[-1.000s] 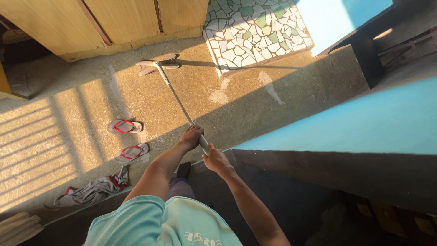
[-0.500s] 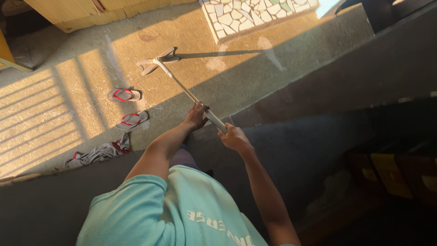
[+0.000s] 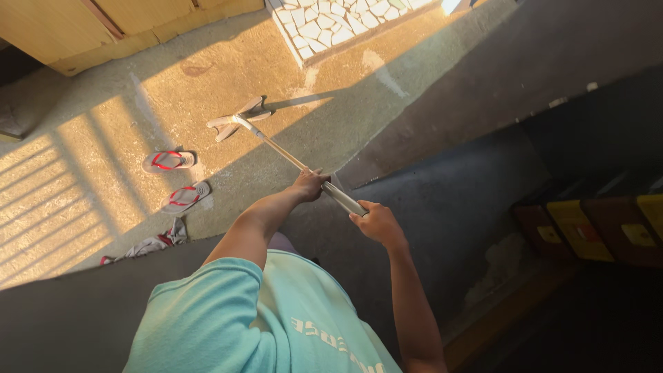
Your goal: The person assembles a floor wiper by attaching the head to the handle, tightening the screw mechanism by hand, and extending the telescopic pole.
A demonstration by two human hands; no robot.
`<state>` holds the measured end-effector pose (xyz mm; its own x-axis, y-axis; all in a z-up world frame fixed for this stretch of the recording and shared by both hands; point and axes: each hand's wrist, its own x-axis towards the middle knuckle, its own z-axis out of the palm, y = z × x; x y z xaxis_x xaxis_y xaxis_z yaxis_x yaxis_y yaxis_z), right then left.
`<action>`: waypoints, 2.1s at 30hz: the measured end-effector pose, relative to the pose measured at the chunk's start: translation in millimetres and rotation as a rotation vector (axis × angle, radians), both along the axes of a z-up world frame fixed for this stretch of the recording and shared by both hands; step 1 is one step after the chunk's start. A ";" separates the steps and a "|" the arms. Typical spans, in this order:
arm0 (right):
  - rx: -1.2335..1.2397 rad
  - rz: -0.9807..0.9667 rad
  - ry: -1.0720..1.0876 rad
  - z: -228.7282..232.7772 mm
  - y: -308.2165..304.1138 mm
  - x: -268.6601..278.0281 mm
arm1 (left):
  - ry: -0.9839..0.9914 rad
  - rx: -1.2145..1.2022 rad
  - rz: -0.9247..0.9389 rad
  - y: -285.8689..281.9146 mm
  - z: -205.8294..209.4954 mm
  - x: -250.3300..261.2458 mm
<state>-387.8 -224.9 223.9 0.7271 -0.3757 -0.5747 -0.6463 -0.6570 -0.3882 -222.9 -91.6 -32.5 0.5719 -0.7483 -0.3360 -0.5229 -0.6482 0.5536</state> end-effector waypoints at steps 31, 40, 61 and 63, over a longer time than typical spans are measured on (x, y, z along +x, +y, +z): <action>-0.050 0.392 0.034 -66.4 152.1 276.8 | -0.052 -0.214 0.602 144.4 -31.9 213.3; -0.056 0.376 0.063 -57.8 127.5 210.5 | -0.091 -0.189 0.500 131.9 -35.0 147.7; -0.001 0.168 0.100 -32.6 72.5 -16.7 | -0.195 0.027 0.100 78.2 -24.6 -41.5; 0.002 0.148 0.123 -32.2 73.6 -10.3 | -0.218 0.092 0.090 75.1 -26.9 -36.3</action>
<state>-398.1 -151.3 191.7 0.6982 -0.2691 -0.6634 -0.5857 -0.7475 -0.3133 -259.2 -16.5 -59.3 0.7012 -0.6634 -0.2612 -0.5617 -0.7396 0.3706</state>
